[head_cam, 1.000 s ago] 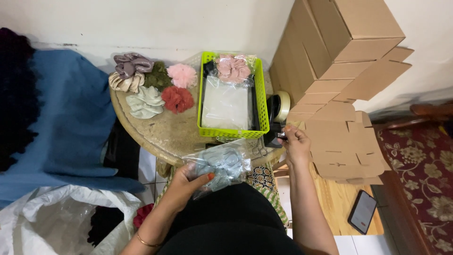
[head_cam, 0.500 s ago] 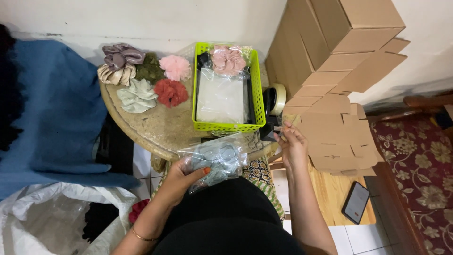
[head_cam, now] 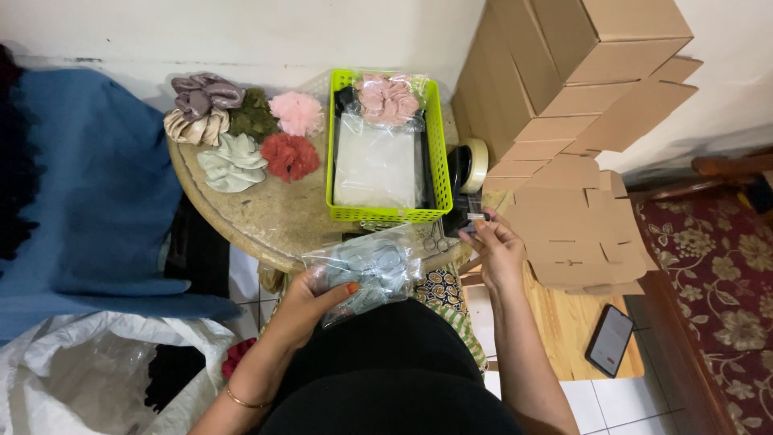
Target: The person places fabric hair scrunchies into plastic bags, seals the bags by hand, and organizes them on a small table near stacks of cardboard boxes.
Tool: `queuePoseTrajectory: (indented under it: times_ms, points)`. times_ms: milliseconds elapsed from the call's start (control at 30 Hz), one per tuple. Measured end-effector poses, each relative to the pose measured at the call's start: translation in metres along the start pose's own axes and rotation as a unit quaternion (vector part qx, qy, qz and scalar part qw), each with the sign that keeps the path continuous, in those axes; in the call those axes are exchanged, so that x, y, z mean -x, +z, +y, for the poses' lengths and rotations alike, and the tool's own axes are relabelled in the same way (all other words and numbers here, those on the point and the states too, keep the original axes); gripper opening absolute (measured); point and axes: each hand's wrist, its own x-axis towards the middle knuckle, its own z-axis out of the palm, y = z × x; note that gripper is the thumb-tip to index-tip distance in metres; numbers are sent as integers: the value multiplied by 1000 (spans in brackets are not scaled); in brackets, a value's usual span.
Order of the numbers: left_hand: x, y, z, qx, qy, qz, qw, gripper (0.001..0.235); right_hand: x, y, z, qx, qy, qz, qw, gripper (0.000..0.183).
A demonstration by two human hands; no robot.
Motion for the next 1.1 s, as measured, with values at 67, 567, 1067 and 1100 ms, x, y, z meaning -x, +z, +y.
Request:
queuePoseTrajectory:
  times_ms: [67,567,1067,1100]
  points:
    - [-1,1,2,3,-9,-2,1000,24,3,2,-2,20,-5,1,1000,12]
    - [-5,-2,-7,-7,-19,9,1000,26,-8,-19,27,269,-138,-6,953,9]
    - [-24,27,19,21,87,72,993,33,76,33,-69,219,-154,-127,955,17]
    - [-23,29,22,22,89,75,993,33,80,34,-69,218,-153,-130,955,17]
